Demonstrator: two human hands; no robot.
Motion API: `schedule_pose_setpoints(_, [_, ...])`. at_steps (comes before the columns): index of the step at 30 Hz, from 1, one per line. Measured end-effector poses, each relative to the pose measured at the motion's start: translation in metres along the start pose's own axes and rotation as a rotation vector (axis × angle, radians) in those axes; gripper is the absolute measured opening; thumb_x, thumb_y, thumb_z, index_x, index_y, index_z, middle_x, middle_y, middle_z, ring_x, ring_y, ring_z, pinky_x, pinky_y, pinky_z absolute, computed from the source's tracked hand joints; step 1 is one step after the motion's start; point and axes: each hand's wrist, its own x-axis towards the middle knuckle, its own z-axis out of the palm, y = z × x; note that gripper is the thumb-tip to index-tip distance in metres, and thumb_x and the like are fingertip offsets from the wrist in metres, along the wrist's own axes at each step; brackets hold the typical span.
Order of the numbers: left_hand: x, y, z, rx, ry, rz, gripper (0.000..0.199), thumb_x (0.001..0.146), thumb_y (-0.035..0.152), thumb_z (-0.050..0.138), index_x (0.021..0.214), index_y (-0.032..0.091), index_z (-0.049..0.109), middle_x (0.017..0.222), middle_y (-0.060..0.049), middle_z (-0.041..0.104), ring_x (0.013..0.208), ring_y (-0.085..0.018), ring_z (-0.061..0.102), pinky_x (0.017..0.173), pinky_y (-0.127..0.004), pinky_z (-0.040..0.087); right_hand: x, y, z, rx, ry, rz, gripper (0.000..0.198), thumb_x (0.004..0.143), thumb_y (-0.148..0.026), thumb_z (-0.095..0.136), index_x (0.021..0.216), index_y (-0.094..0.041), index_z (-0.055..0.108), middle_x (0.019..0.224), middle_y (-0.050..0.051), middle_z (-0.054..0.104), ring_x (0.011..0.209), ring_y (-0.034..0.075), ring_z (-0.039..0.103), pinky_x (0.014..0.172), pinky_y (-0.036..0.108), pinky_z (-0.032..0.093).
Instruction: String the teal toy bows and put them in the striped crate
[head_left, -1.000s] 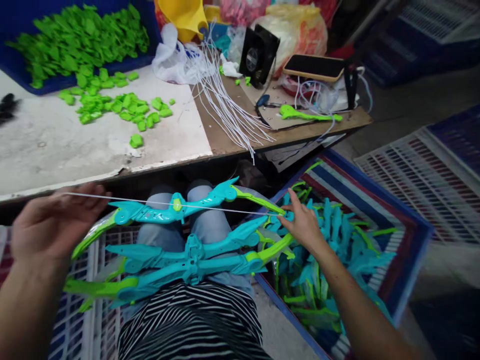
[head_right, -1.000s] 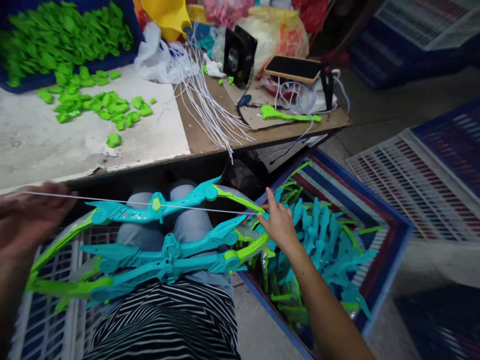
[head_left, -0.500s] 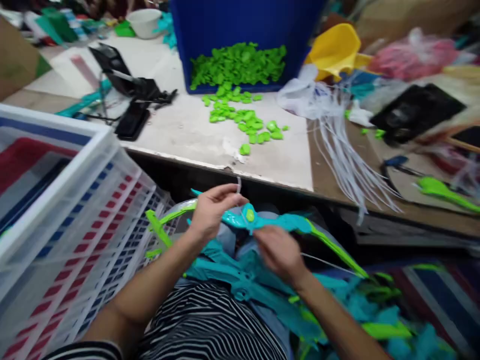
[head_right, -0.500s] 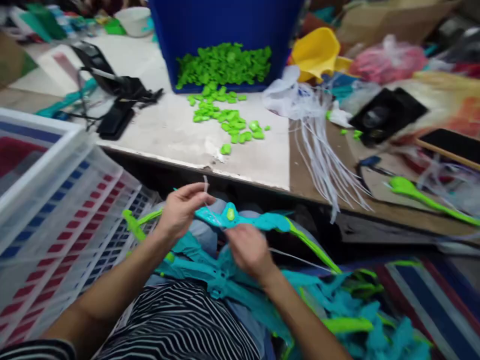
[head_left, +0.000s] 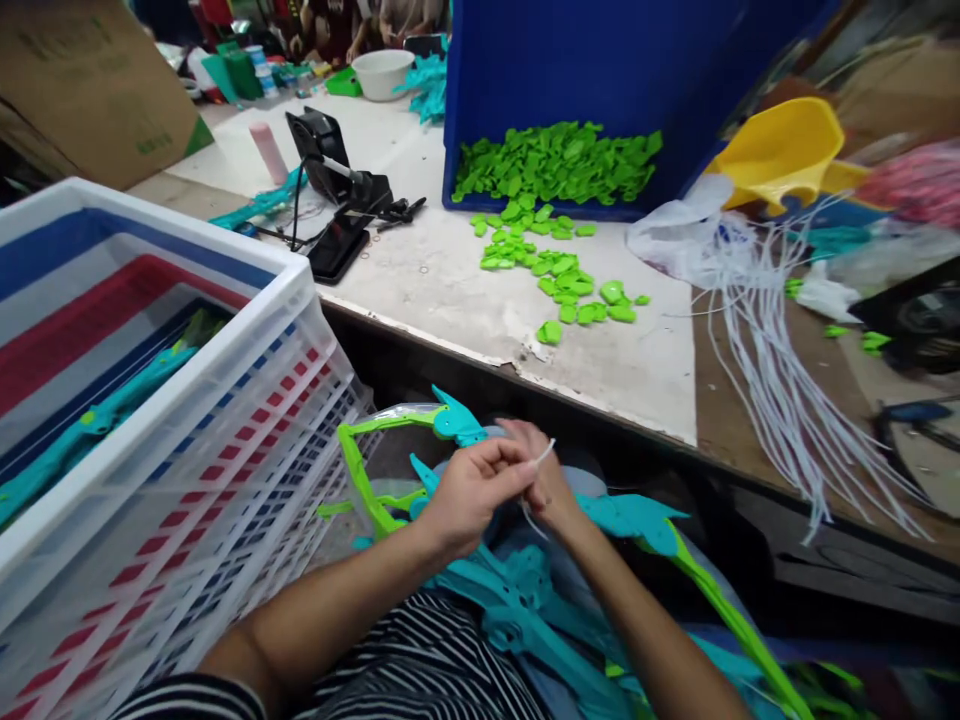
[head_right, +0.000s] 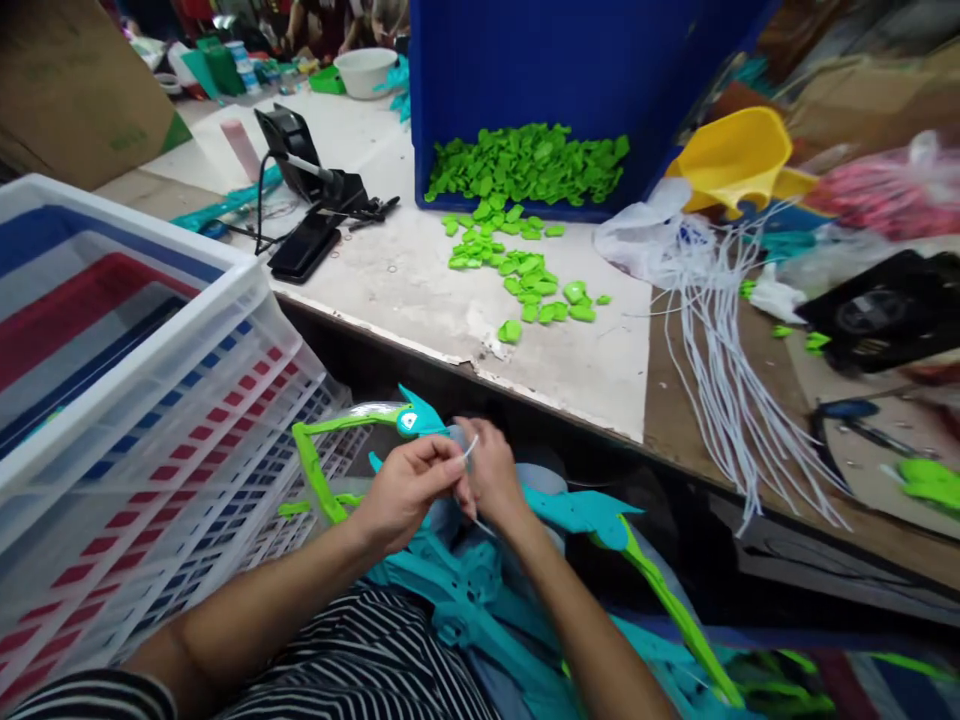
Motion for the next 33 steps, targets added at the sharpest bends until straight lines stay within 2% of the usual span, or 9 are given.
schedule_pose_setpoints(2, [-0.005,-0.001,-0.005,0.034,0.042,0.002,0.041,0.062,0.046,0.079,0.07,0.013,0.056,0.054,0.001,0.06,0.049,-0.01,0.057,0.054,-0.024,0.047,0.007,-0.008,0.017,-0.223,-0.148,-0.031,0.041,0.086,-0.027,0.049,0.127,-0.023,0.057,0.109,0.013,0.062,0.099,0.029,0.056,0.085,0.043,0.046])
schedule_pose_setpoints(4, [-0.007,0.002,-0.011,0.086,0.086,0.04,0.039,0.062,0.046,0.079,0.069,0.013,0.058,0.053,0.001,0.06,0.048,-0.01,0.055,0.053,-0.023,0.047,0.014,-0.01,0.017,-0.288,-0.247,-0.02,0.048,0.087,-0.027,0.049,0.134,-0.023,0.051,0.103,0.013,0.063,0.095,0.029,0.057,0.083,0.043,0.046])
schedule_pose_setpoints(6, [-0.007,0.008,-0.02,0.16,0.127,0.088,0.036,0.065,0.044,0.077,0.07,0.012,0.06,0.053,0.0,0.06,0.046,-0.009,0.053,0.051,-0.022,0.045,0.022,-0.004,0.001,-0.163,-0.32,-0.01,0.05,0.087,-0.031,0.05,0.137,-0.024,0.048,0.104,0.011,0.065,0.094,0.027,0.059,0.084,0.04,0.047])
schedule_pose_setpoints(9, [-0.004,0.02,-0.038,0.251,0.248,0.198,0.033,0.067,0.043,0.075,0.071,0.013,0.062,0.053,0.0,0.06,0.044,-0.007,0.05,0.046,-0.019,0.04,0.03,0.016,-0.031,0.186,-0.455,0.01,0.05,0.084,-0.04,0.054,0.133,-0.026,0.053,0.118,0.006,0.064,0.103,0.025,0.06,0.09,0.036,0.048])
schedule_pose_setpoints(13, [0.002,0.043,-0.064,0.314,0.472,0.366,0.033,0.066,0.044,0.074,0.073,0.013,0.062,0.05,0.003,0.057,0.041,-0.005,0.047,0.04,-0.017,0.032,0.027,0.036,-0.047,0.444,-0.643,0.204,0.062,0.078,-0.05,0.058,0.133,-0.022,0.052,0.113,0.005,0.068,0.09,0.025,0.065,0.078,0.037,0.054])
schedule_pose_setpoints(15, [0.005,0.055,-0.073,0.39,0.489,0.367,0.032,0.065,0.042,0.074,0.072,0.013,0.063,0.05,0.003,0.056,0.04,-0.005,0.045,0.04,-0.017,0.031,0.023,0.039,-0.044,0.478,-0.633,0.272,0.066,0.076,-0.052,0.06,0.133,-0.02,0.053,0.108,0.005,0.07,0.084,0.025,0.067,0.074,0.039,0.055])
schedule_pose_setpoints(21, [0.029,0.077,-0.08,0.611,0.423,0.31,0.021,0.067,0.033,0.069,0.068,0.013,0.063,0.048,0.002,0.056,0.042,-0.006,0.045,0.043,-0.019,0.033,0.019,0.033,-0.042,0.515,-0.563,0.238,0.052,0.074,-0.047,0.067,0.122,-0.027,0.062,0.117,0.002,0.067,0.1,0.03,0.065,0.084,0.045,0.055])
schedule_pose_setpoints(27, [0.051,0.087,-0.081,0.746,0.38,0.311,0.012,0.071,0.025,0.062,0.066,0.013,0.063,0.047,0.002,0.056,0.043,-0.007,0.045,0.044,-0.02,0.032,0.02,0.03,-0.043,0.506,-0.542,0.184,0.053,0.074,-0.049,0.068,0.12,-0.025,0.063,0.126,0.003,0.06,0.118,0.033,0.055,0.102,0.05,0.043])
schedule_pose_setpoints(33, [0.055,0.092,-0.079,0.825,0.386,0.334,0.011,0.073,0.02,0.06,0.064,0.013,0.062,0.046,0.004,0.054,0.043,-0.007,0.044,0.045,-0.019,0.033,0.019,0.031,-0.042,0.509,-0.559,0.203,0.058,0.073,-0.054,0.067,0.122,-0.022,0.061,0.128,0.005,0.058,0.119,0.032,0.055,0.102,0.05,0.043])
